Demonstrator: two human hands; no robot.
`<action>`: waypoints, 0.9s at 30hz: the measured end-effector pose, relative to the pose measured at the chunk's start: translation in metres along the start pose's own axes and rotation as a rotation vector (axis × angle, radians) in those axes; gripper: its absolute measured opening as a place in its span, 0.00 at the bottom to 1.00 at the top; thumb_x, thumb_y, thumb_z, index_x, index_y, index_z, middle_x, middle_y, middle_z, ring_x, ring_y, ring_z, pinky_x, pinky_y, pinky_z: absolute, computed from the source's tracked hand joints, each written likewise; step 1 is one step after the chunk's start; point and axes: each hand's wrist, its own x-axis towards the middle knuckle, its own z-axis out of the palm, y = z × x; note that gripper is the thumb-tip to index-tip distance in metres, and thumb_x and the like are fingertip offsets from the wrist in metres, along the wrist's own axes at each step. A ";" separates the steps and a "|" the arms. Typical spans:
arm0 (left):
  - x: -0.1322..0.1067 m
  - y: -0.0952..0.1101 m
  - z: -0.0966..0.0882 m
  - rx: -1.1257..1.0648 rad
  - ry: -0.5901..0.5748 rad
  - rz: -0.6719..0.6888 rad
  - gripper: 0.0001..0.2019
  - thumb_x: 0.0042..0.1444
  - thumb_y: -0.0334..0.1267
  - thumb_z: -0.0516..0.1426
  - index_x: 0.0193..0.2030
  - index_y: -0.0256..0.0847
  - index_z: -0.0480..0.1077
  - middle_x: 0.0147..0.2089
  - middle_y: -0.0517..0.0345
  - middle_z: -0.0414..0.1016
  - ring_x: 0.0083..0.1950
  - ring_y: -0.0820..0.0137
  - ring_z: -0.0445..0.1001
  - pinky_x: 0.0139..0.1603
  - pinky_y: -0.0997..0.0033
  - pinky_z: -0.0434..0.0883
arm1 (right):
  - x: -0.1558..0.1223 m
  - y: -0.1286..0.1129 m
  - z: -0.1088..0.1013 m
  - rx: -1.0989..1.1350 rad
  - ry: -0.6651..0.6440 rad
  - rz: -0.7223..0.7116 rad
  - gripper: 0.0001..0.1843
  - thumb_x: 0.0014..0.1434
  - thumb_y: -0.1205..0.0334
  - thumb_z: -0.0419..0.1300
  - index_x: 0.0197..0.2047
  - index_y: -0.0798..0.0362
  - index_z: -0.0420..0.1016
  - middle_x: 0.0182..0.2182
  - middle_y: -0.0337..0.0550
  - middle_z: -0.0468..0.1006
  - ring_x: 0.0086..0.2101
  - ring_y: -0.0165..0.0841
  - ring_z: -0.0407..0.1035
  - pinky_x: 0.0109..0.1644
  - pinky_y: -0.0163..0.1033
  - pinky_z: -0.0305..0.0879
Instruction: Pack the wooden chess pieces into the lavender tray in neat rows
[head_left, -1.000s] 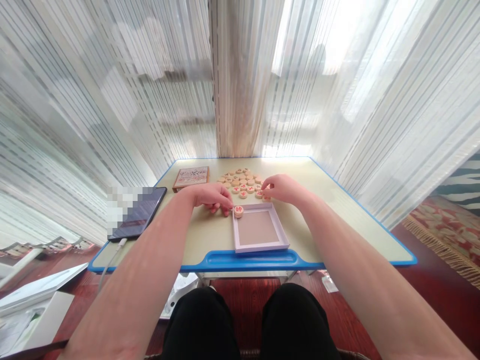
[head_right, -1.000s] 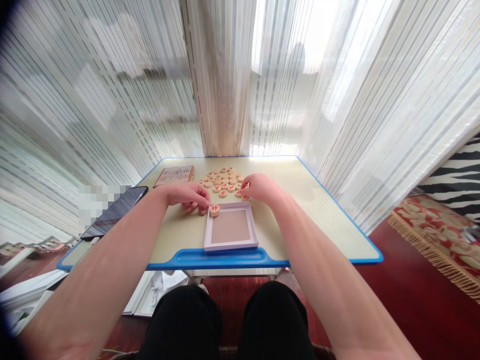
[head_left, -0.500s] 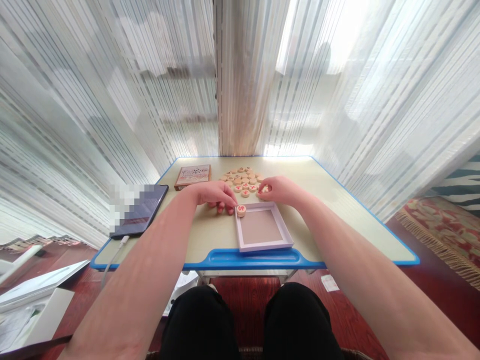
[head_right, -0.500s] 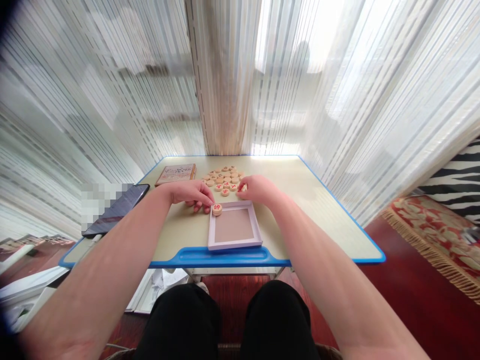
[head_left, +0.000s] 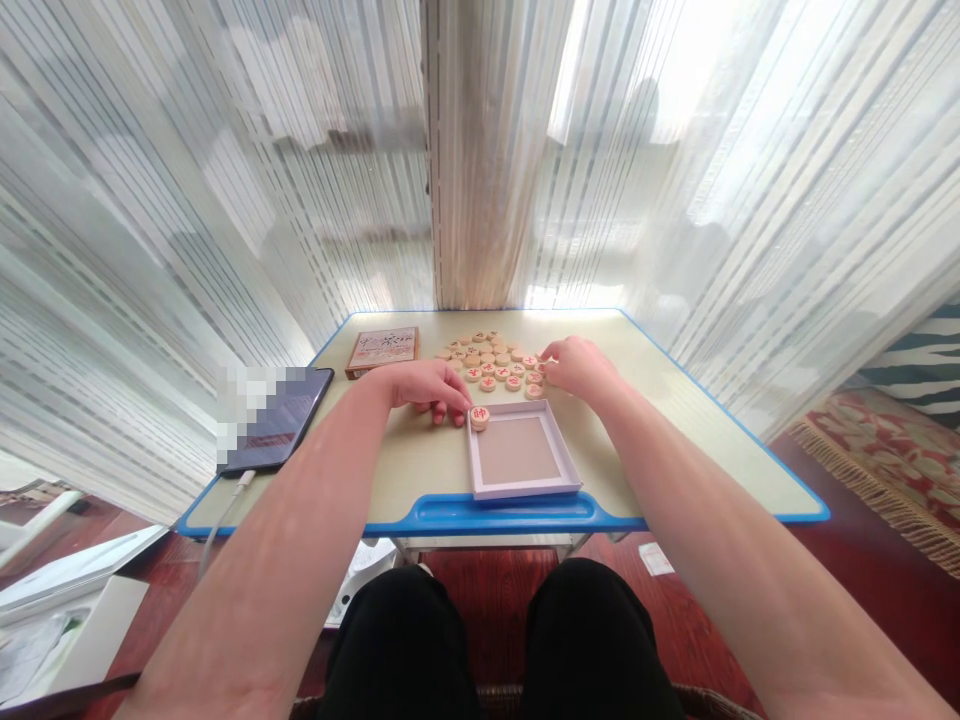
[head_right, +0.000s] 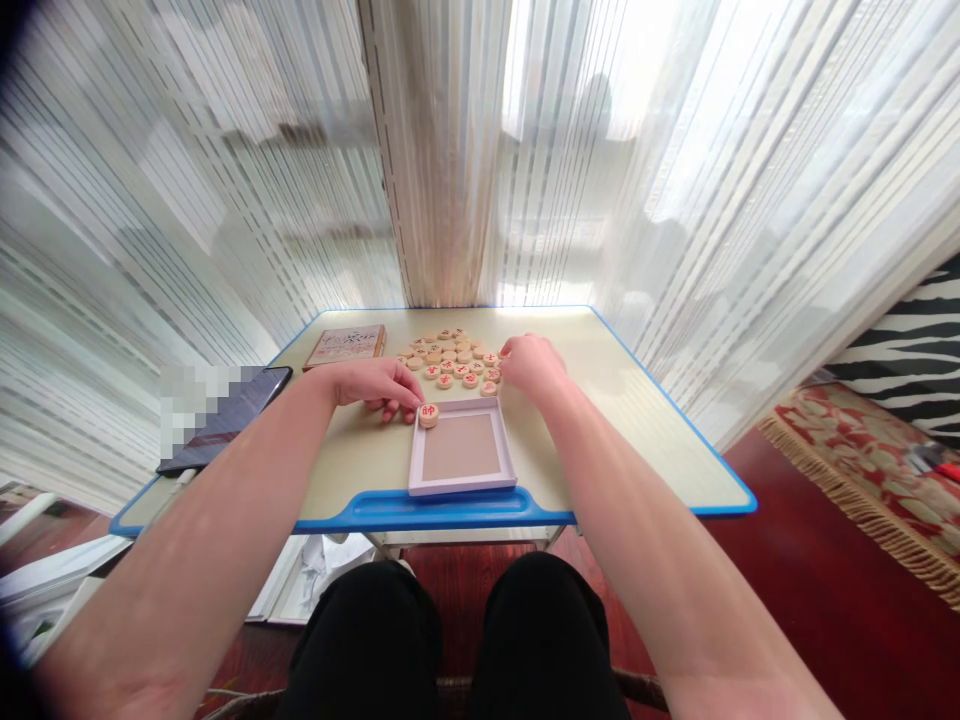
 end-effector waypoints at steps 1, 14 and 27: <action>0.000 0.000 0.000 -0.002 0.004 -0.003 0.13 0.44 0.44 0.63 0.34 0.40 0.77 0.33 0.55 0.79 0.25 0.78 0.70 0.16 0.81 0.50 | 0.000 0.001 0.000 0.020 0.003 0.011 0.20 0.51 0.65 0.56 0.48 0.51 0.77 0.48 0.50 0.75 0.42 0.40 0.71 0.35 0.36 0.61; 0.001 0.003 0.005 -0.011 0.059 -0.027 0.09 0.42 0.41 0.62 0.29 0.38 0.75 0.30 0.55 0.78 0.23 0.77 0.69 0.14 0.81 0.49 | -0.003 0.000 -0.004 0.114 -0.055 -0.035 0.14 0.48 0.69 0.58 0.38 0.49 0.80 0.38 0.43 0.80 0.34 0.34 0.70 0.32 0.34 0.60; 0.004 0.001 0.006 -0.045 0.231 -0.064 0.03 0.39 0.32 0.58 0.21 0.38 0.66 0.21 0.60 0.72 0.20 0.77 0.66 0.15 0.81 0.52 | -0.026 -0.017 -0.017 0.112 -0.135 -0.405 0.15 0.52 0.67 0.55 0.40 0.47 0.79 0.42 0.40 0.76 0.34 0.30 0.69 0.35 0.32 0.62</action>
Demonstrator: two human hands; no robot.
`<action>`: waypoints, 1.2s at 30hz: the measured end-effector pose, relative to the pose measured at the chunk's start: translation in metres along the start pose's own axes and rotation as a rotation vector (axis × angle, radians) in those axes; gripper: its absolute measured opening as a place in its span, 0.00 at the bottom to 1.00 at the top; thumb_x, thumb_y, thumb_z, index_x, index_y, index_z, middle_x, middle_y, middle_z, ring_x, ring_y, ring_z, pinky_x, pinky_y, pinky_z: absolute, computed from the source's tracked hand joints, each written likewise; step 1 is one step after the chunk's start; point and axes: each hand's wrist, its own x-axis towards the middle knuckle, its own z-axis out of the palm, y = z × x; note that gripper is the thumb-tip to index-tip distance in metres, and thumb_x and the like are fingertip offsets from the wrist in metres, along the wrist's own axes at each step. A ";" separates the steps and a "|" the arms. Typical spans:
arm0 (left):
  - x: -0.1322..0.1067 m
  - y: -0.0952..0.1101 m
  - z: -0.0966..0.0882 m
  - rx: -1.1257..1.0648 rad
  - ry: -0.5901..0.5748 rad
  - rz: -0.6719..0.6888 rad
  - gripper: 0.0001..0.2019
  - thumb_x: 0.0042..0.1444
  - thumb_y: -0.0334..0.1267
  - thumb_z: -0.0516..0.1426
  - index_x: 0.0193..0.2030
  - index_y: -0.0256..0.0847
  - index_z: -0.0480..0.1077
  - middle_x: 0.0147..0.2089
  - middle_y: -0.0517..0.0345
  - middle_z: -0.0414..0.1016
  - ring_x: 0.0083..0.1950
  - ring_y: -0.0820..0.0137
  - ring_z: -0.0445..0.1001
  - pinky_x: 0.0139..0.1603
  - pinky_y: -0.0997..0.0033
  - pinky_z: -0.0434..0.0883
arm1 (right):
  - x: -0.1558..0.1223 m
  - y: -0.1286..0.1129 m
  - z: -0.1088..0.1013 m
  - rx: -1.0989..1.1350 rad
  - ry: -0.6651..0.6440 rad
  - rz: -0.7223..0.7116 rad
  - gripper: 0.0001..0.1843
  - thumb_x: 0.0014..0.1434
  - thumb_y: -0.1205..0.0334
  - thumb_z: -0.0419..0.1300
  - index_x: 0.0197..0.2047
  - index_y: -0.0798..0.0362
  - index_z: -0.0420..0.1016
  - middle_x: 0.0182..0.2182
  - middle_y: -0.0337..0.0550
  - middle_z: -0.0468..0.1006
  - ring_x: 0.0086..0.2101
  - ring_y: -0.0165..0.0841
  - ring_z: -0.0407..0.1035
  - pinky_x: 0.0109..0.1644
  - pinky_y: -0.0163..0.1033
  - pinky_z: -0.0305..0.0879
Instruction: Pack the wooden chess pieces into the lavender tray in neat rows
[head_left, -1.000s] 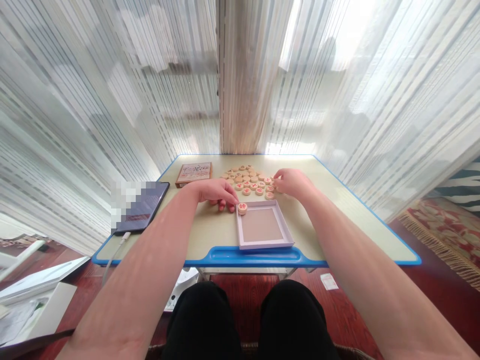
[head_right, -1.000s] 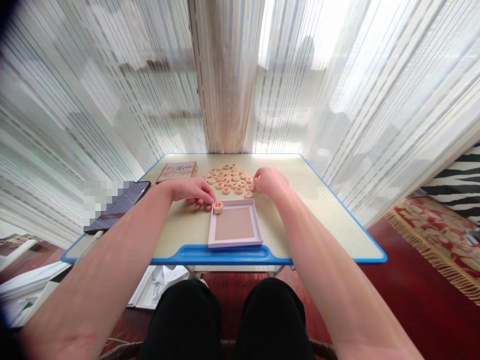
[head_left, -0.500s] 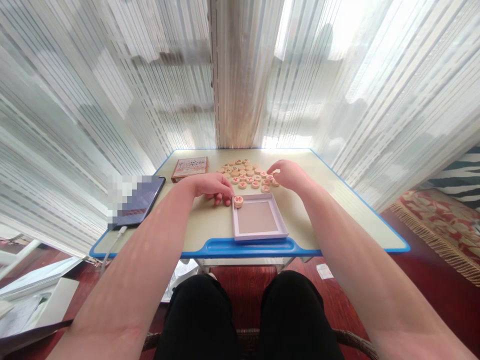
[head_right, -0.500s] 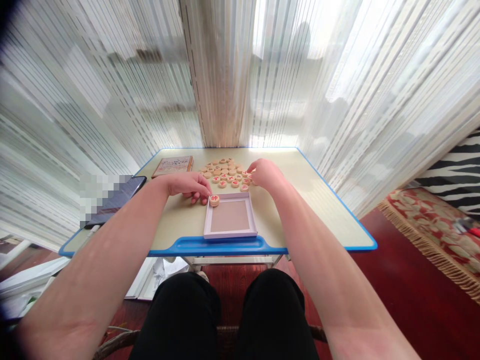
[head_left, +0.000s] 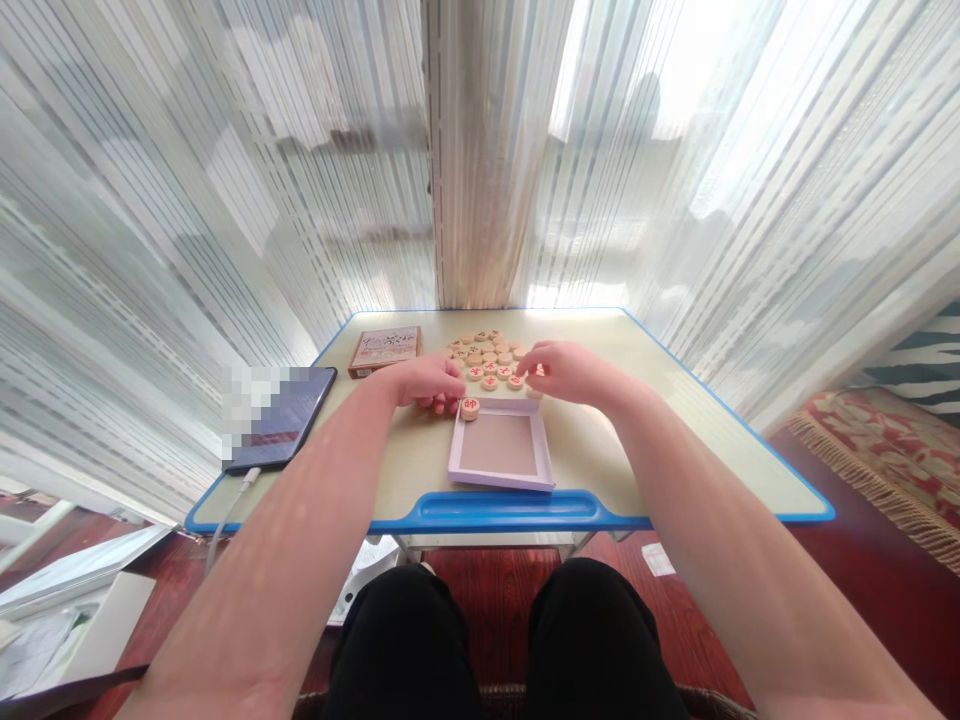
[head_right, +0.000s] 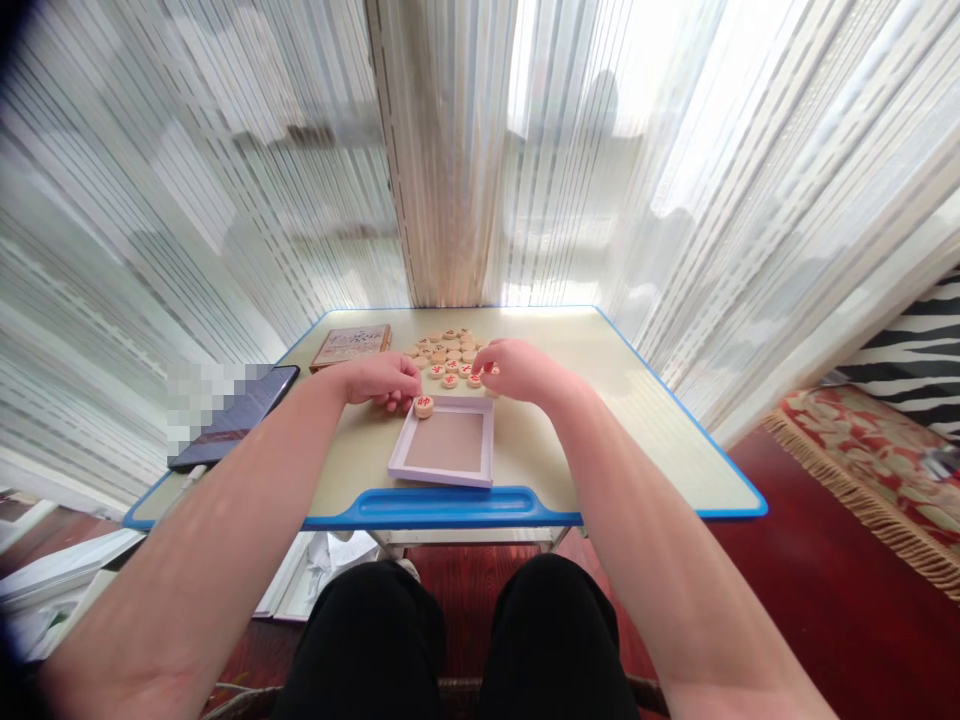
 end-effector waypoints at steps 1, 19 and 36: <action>0.000 0.001 0.000 -0.002 0.012 -0.003 0.04 0.38 0.32 0.58 0.21 0.38 0.65 0.20 0.60 0.72 0.20 0.77 0.66 0.15 0.81 0.52 | -0.002 -0.003 0.000 0.003 -0.015 -0.015 0.16 0.52 0.68 0.55 0.40 0.47 0.79 0.42 0.40 0.76 0.34 0.30 0.69 0.35 0.32 0.61; 0.001 0.001 0.000 -0.029 0.024 0.012 0.08 0.41 0.35 0.60 0.22 0.38 0.63 0.22 0.58 0.73 0.22 0.76 0.70 0.16 0.81 0.55 | 0.019 0.025 0.018 -0.079 0.118 0.292 0.17 0.55 0.65 0.52 0.45 0.50 0.78 0.41 0.46 0.79 0.40 0.38 0.70 0.37 0.37 0.62; 0.006 -0.002 0.003 -0.067 0.086 0.087 0.11 0.41 0.34 0.60 0.19 0.40 0.59 0.17 0.62 0.67 0.20 0.75 0.68 0.16 0.79 0.60 | 0.014 0.028 0.012 0.028 0.075 0.304 0.16 0.51 0.58 0.59 0.43 0.52 0.78 0.41 0.43 0.80 0.34 0.33 0.72 0.32 0.33 0.61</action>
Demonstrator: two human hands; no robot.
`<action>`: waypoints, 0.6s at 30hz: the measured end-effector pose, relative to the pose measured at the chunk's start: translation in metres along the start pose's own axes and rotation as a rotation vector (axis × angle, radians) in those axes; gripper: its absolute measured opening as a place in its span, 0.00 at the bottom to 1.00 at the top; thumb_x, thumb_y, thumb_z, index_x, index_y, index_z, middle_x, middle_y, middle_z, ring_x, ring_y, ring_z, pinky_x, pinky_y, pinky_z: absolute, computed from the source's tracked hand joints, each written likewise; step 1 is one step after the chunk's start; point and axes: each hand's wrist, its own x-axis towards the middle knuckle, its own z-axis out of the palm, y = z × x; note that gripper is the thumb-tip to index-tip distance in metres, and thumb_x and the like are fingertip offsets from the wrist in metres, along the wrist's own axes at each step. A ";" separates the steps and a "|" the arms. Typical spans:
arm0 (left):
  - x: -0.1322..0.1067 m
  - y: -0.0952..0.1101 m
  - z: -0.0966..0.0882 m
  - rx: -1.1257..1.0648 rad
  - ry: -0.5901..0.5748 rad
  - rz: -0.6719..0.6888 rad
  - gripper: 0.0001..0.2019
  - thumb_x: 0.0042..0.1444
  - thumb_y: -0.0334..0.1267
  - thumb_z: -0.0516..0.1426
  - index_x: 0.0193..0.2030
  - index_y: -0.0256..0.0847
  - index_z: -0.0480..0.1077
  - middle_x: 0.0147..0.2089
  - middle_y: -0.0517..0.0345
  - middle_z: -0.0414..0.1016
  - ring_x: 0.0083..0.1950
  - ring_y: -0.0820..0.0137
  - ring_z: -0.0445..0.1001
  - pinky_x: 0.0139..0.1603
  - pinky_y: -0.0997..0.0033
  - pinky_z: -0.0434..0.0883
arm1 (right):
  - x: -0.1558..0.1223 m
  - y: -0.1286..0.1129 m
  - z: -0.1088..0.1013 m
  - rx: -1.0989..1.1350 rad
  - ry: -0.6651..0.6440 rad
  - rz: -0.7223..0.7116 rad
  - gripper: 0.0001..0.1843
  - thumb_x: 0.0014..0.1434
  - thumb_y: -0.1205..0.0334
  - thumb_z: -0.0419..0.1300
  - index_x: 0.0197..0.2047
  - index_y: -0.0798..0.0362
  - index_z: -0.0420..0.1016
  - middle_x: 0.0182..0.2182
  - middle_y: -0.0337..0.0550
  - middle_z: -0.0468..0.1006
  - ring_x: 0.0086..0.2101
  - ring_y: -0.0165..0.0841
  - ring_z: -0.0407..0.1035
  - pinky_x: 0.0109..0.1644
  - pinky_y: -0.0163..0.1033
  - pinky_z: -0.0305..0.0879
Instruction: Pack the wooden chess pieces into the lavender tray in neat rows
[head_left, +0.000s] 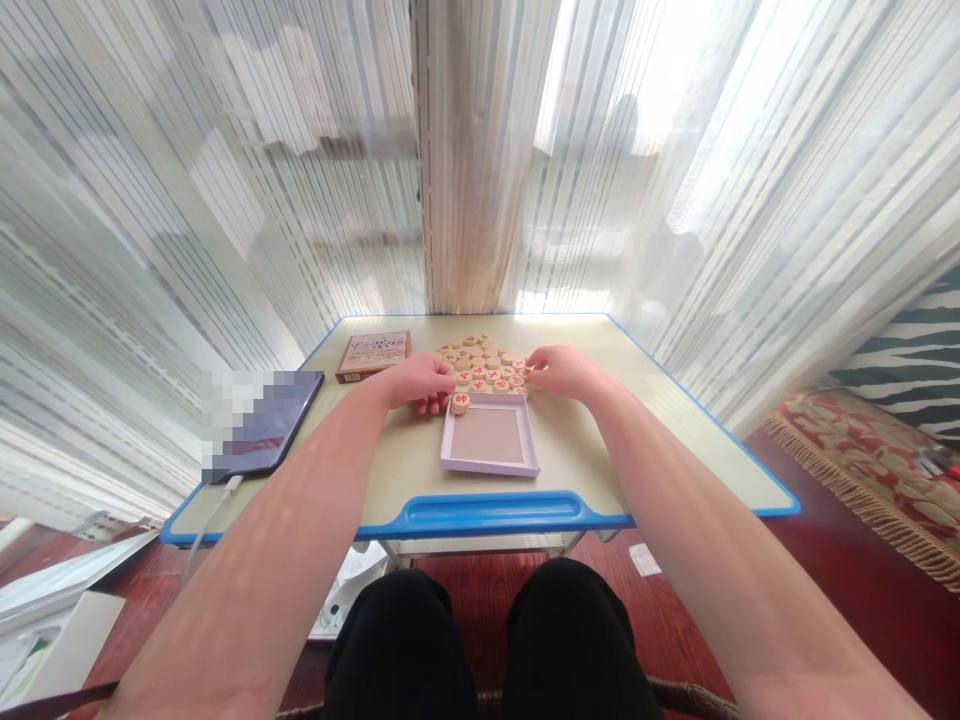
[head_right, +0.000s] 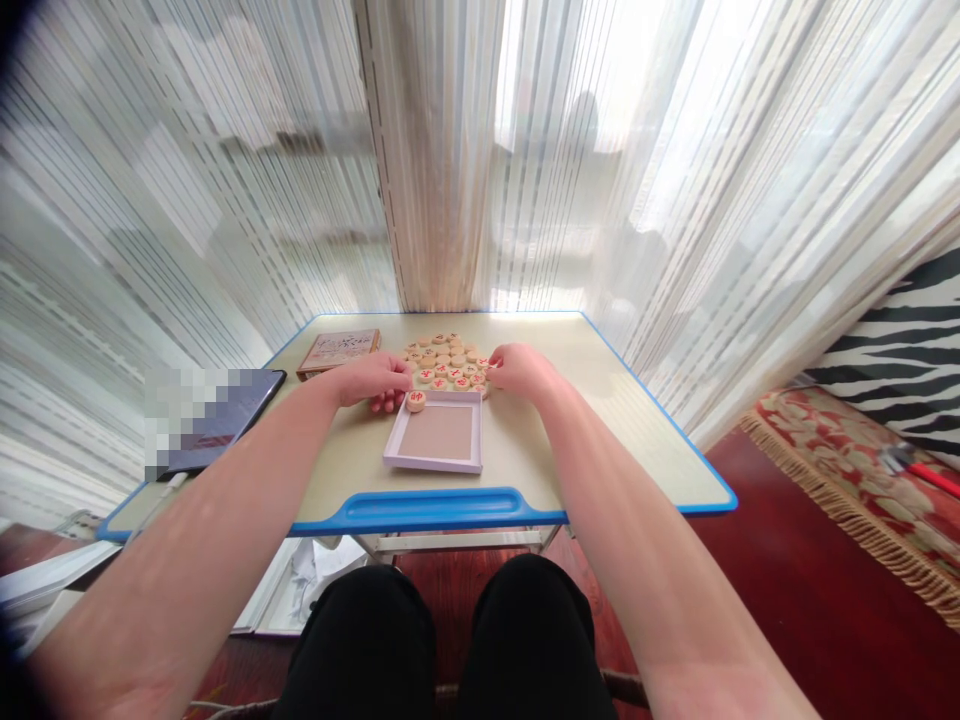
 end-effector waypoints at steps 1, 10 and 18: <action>0.000 0.000 0.000 -0.007 0.005 -0.001 0.12 0.41 0.34 0.61 0.19 0.40 0.59 0.17 0.62 0.67 0.20 0.75 0.68 0.16 0.79 0.61 | 0.000 0.000 0.001 0.001 0.003 0.002 0.17 0.51 0.57 0.59 0.44 0.52 0.77 0.41 0.43 0.80 0.34 0.34 0.72 0.32 0.33 0.61; -0.001 0.003 0.001 0.021 0.020 -0.011 0.10 0.42 0.35 0.60 0.20 0.40 0.61 0.17 0.61 0.69 0.20 0.74 0.68 0.19 0.77 0.65 | 0.005 0.002 0.005 0.033 -0.002 -0.066 0.13 0.52 0.64 0.58 0.42 0.50 0.78 0.43 0.41 0.79 0.38 0.33 0.71 0.37 0.33 0.62; -0.003 0.005 0.002 0.031 -0.007 -0.039 0.09 0.42 0.34 0.60 0.22 0.39 0.61 0.20 0.60 0.72 0.18 0.76 0.68 0.17 0.79 0.64 | 0.006 0.003 0.007 -0.032 0.022 -0.050 0.15 0.50 0.58 0.60 0.42 0.52 0.77 0.41 0.44 0.79 0.37 0.34 0.71 0.35 0.34 0.62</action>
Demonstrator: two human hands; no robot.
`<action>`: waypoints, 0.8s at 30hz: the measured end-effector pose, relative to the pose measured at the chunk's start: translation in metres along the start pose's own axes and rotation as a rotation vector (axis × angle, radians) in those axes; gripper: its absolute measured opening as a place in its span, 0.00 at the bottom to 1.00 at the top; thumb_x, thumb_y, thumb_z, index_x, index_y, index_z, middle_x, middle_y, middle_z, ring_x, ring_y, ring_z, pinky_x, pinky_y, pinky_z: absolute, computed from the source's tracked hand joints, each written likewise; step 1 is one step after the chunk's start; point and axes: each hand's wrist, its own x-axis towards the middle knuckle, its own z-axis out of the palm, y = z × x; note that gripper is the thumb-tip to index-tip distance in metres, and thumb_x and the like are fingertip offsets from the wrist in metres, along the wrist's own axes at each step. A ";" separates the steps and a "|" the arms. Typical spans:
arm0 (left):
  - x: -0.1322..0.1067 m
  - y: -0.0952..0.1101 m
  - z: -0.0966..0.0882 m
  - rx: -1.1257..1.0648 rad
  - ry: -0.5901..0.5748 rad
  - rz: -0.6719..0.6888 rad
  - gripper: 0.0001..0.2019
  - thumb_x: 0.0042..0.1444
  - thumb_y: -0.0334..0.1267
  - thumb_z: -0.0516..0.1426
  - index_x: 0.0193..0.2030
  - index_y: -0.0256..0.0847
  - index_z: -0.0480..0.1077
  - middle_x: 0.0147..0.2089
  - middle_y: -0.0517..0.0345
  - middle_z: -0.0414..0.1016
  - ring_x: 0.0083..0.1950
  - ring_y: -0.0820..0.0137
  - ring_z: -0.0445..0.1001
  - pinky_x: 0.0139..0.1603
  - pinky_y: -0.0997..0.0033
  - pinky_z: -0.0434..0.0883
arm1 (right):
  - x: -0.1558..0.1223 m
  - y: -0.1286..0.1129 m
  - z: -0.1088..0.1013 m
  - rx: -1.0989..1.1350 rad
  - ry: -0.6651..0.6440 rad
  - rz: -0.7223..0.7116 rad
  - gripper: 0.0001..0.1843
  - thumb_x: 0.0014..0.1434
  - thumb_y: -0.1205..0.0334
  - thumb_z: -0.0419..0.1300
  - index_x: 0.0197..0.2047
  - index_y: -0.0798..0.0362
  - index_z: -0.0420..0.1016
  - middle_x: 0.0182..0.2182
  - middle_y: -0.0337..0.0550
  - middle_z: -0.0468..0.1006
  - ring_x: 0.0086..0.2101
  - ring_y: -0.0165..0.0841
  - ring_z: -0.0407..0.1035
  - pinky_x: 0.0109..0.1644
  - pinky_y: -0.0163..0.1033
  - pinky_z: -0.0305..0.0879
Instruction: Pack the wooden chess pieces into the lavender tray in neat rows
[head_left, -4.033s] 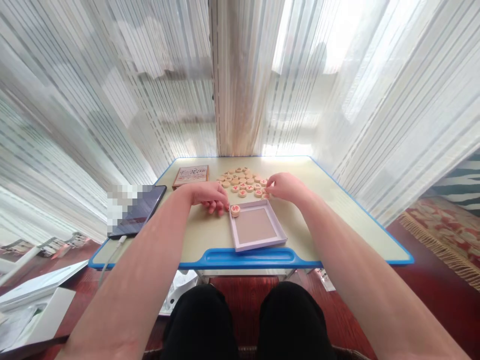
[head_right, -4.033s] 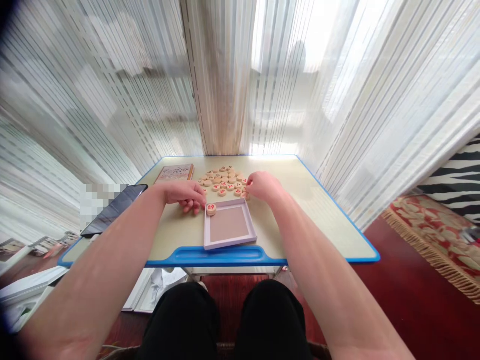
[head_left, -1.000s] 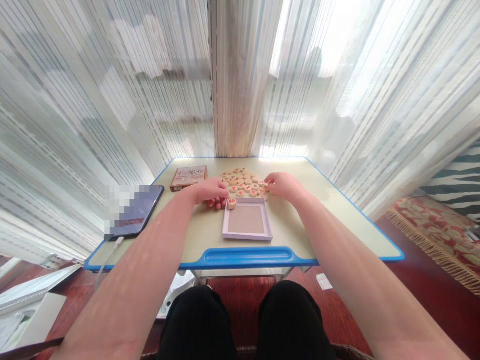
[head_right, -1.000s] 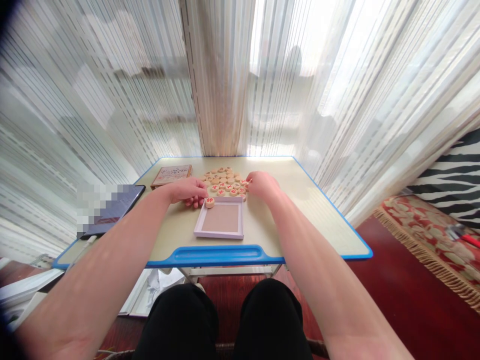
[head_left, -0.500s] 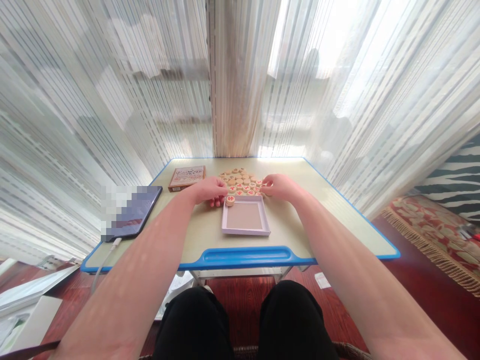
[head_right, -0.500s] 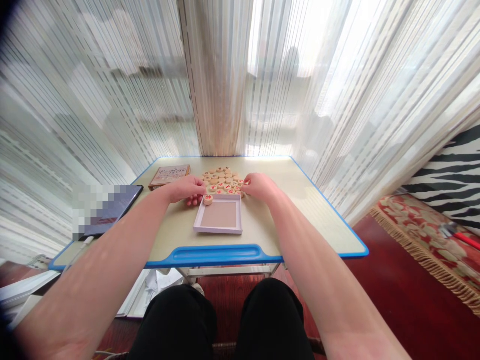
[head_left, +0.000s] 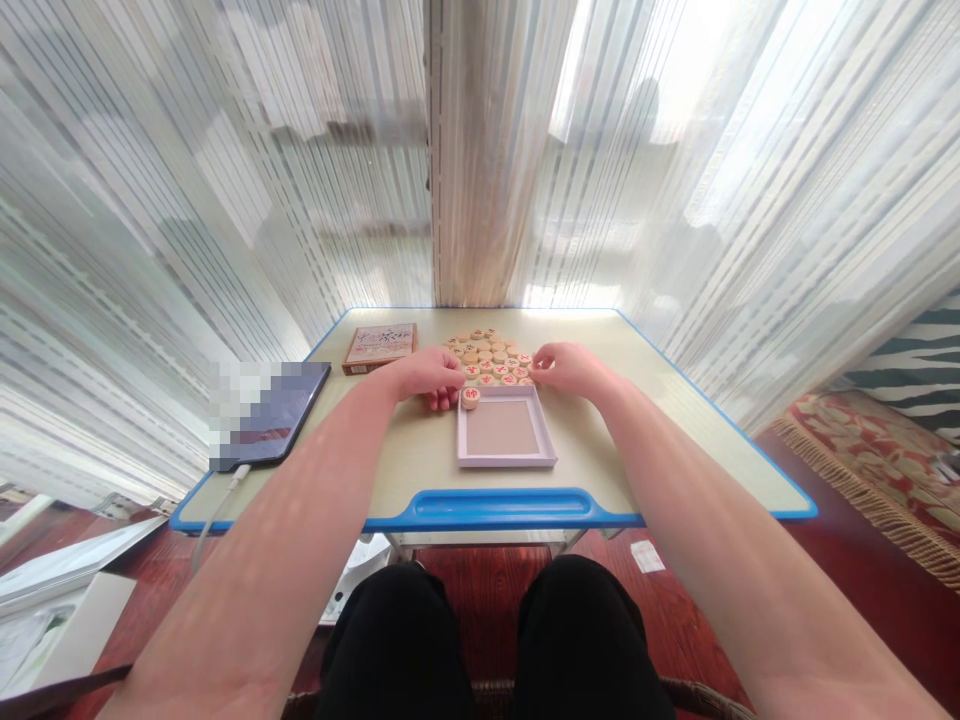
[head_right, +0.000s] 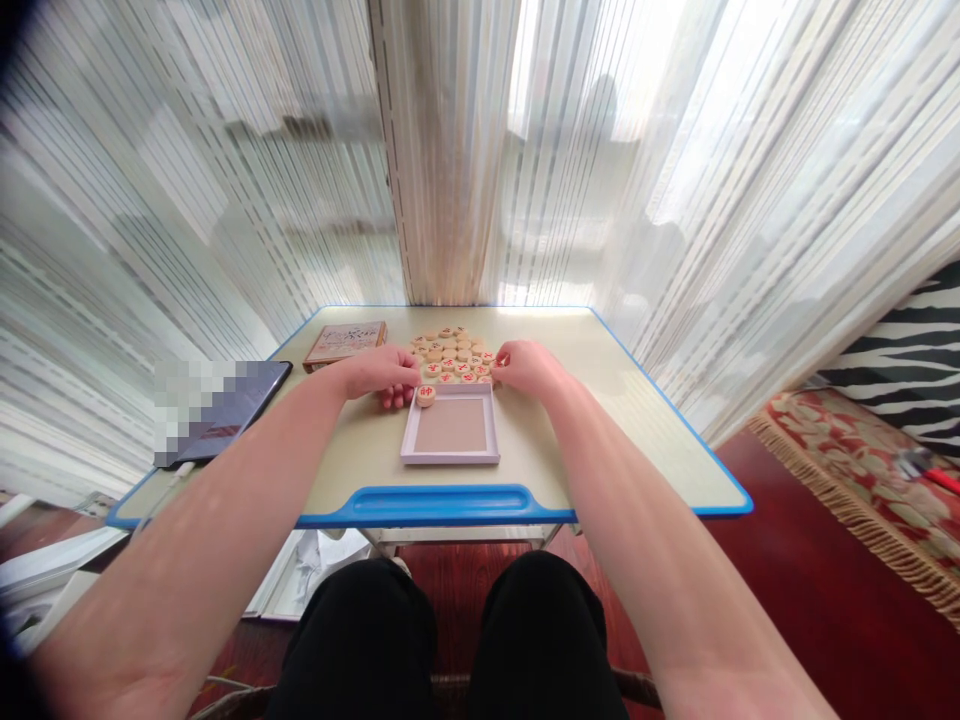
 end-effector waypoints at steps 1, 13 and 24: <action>0.000 -0.001 0.000 0.000 -0.006 0.001 0.09 0.42 0.34 0.60 0.22 0.39 0.61 0.20 0.60 0.72 0.18 0.75 0.69 0.17 0.79 0.65 | 0.001 0.001 0.001 -0.001 -0.006 0.000 0.14 0.50 0.58 0.60 0.40 0.51 0.78 0.40 0.43 0.79 0.36 0.34 0.71 0.35 0.34 0.62; 0.000 0.001 0.000 -0.029 -0.023 0.002 0.05 0.42 0.30 0.57 0.22 0.39 0.63 0.19 0.60 0.72 0.18 0.75 0.69 0.18 0.79 0.66 | -0.027 -0.034 -0.019 0.239 0.009 -0.296 0.11 0.51 0.61 0.59 0.38 0.50 0.77 0.39 0.40 0.78 0.36 0.31 0.69 0.38 0.33 0.63; 0.004 -0.005 -0.002 -0.036 -0.058 0.047 0.04 0.41 0.31 0.56 0.22 0.39 0.62 0.21 0.59 0.74 0.23 0.73 0.73 0.20 0.80 0.68 | -0.044 -0.052 0.001 0.127 -0.274 -0.559 0.07 0.49 0.65 0.60 0.34 0.50 0.76 0.35 0.38 0.78 0.36 0.31 0.68 0.42 0.35 0.61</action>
